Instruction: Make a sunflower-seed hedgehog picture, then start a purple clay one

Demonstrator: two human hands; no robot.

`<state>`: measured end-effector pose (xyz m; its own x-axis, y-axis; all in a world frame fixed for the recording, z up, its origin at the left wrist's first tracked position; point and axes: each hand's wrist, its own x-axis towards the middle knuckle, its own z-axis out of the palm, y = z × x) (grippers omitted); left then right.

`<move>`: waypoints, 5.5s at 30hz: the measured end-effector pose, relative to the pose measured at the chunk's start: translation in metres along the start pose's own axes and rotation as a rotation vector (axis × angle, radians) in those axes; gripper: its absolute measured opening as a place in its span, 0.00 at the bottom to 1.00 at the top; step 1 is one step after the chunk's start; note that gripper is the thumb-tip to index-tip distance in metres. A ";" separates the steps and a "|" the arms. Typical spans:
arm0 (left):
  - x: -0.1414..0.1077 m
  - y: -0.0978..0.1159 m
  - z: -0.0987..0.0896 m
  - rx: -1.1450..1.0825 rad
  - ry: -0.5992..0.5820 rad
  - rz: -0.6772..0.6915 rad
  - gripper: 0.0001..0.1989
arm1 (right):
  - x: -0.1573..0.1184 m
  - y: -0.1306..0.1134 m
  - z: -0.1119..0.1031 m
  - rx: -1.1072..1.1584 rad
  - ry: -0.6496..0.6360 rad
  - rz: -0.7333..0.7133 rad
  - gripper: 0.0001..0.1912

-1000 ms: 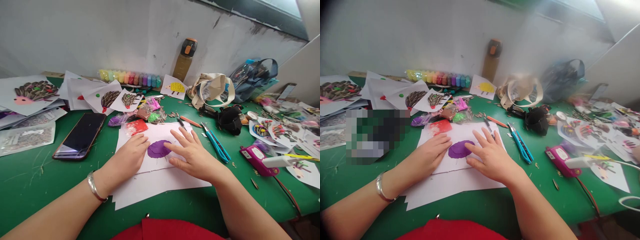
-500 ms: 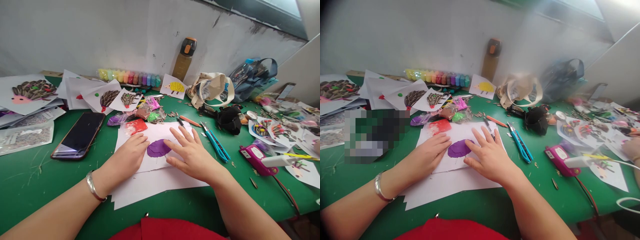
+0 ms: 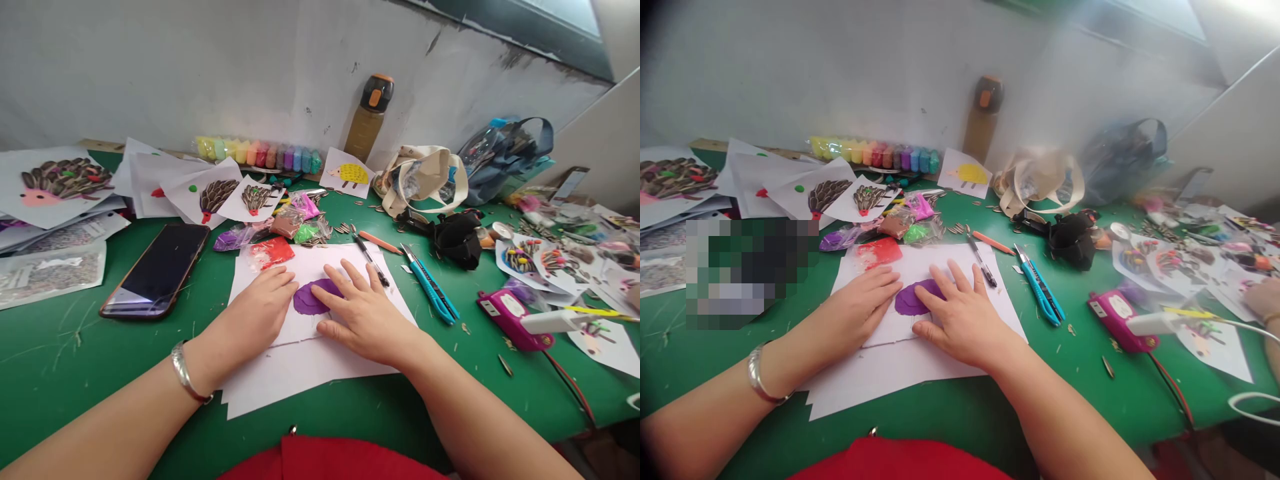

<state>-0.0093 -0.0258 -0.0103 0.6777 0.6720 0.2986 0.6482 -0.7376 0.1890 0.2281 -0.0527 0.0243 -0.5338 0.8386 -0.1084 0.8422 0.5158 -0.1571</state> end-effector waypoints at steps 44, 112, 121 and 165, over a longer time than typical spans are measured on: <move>0.001 0.000 -0.001 -0.046 -0.007 -0.026 0.19 | -0.002 0.027 -0.003 0.117 -0.055 0.187 0.26; 0.002 0.000 -0.001 0.012 -0.017 -0.008 0.19 | 0.017 0.012 0.007 0.236 0.106 0.369 0.39; 0.003 -0.001 0.000 -0.024 -0.040 -0.024 0.19 | 0.021 0.009 0.010 0.275 0.061 0.334 0.39; 0.005 0.003 -0.005 -0.108 -0.022 -0.038 0.17 | 0.040 -0.006 0.013 0.339 0.011 0.337 0.38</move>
<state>-0.0056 -0.0251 -0.0040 0.6612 0.7003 0.2692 0.6336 -0.7134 0.2995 0.2011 -0.0248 0.0080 -0.2331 0.9520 -0.1984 0.8950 0.1302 -0.4266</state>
